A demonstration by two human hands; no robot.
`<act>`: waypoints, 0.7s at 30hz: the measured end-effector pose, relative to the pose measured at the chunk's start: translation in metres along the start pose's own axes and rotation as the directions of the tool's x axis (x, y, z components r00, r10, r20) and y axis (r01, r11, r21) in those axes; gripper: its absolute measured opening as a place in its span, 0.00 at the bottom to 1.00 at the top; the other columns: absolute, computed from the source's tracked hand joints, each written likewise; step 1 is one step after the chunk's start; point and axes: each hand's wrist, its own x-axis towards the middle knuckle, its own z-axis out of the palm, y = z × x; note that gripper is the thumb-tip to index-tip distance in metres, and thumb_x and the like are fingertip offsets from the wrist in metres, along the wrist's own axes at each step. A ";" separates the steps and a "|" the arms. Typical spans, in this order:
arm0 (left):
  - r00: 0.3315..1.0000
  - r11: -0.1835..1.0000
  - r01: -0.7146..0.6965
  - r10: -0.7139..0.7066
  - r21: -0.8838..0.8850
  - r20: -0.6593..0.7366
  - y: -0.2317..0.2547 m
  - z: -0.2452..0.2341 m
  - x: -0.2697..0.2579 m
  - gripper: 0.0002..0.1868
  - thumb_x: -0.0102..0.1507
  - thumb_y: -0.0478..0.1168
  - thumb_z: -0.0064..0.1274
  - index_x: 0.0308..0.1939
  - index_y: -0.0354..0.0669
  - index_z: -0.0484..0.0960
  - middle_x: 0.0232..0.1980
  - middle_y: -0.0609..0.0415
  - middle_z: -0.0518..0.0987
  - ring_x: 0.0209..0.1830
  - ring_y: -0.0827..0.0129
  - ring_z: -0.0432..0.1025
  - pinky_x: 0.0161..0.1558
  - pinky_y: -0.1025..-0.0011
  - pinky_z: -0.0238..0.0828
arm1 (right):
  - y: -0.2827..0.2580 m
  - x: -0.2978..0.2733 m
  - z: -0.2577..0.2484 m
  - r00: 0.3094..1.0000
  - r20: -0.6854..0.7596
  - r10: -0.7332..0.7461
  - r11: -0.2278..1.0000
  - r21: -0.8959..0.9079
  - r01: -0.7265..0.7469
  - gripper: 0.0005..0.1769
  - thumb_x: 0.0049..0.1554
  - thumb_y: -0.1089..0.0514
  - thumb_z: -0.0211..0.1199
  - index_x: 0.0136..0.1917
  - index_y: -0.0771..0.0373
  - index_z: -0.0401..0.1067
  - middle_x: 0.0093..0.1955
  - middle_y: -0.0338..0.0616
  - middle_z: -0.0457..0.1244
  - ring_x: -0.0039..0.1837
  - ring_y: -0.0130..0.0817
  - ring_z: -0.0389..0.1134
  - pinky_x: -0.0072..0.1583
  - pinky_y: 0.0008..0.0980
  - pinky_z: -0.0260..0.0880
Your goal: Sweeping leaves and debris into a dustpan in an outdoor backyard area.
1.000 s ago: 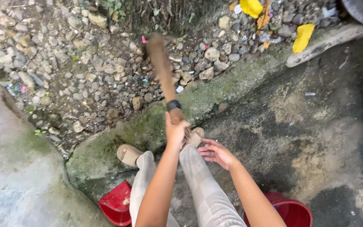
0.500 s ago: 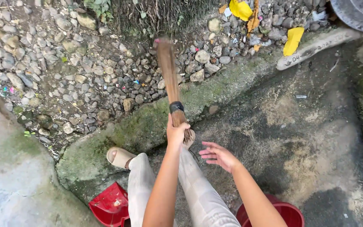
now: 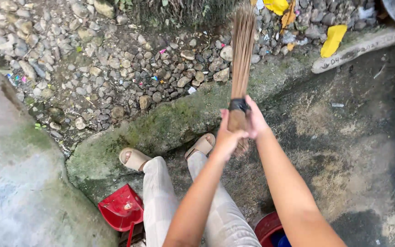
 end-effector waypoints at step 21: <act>0.857 0.937 0.132 0.055 0.322 -0.512 -0.045 -0.221 -0.030 0.33 0.64 0.55 0.53 0.70 0.46 0.69 0.69 0.38 0.64 0.71 0.49 0.61 0.70 0.59 0.57 | -0.031 0.013 -0.020 0.928 -0.071 -0.367 0.719 -0.654 0.235 0.51 0.58 0.62 0.58 0.85 0.45 0.34 0.48 0.54 0.64 0.44 0.39 0.70 0.44 0.38 0.76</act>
